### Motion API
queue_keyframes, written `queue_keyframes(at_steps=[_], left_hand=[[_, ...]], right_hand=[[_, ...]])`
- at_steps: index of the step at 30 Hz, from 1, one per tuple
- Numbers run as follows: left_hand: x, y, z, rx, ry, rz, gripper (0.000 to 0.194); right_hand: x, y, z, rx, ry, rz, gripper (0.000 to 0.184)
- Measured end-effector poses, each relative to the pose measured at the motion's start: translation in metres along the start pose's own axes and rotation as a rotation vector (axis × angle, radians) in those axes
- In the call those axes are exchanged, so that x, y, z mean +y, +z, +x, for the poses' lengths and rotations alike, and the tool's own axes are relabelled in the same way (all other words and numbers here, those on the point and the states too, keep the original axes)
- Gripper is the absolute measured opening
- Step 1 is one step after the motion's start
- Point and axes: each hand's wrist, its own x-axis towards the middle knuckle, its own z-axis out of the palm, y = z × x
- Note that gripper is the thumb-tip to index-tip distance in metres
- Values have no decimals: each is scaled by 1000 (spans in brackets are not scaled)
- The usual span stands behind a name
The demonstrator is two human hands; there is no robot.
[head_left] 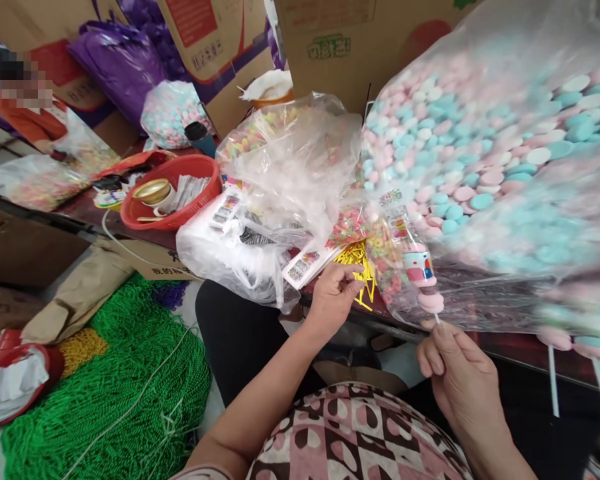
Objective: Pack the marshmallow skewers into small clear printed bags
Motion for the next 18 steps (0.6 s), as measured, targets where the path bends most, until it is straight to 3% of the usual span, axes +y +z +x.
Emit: queue_keyframes(at_steps=[4,13,18], left_hand=[[3,0,0,-21,-98,-127,17],[17,9,5,-93,-306,-325,43],[38,19,23,-185,-314,-643,48]], right_hand=[[3,0,3,3,-3,9,28],[0,-1,2,-25,-47,-24,28],[4,-4,-1,-95,-39,-89,29]])
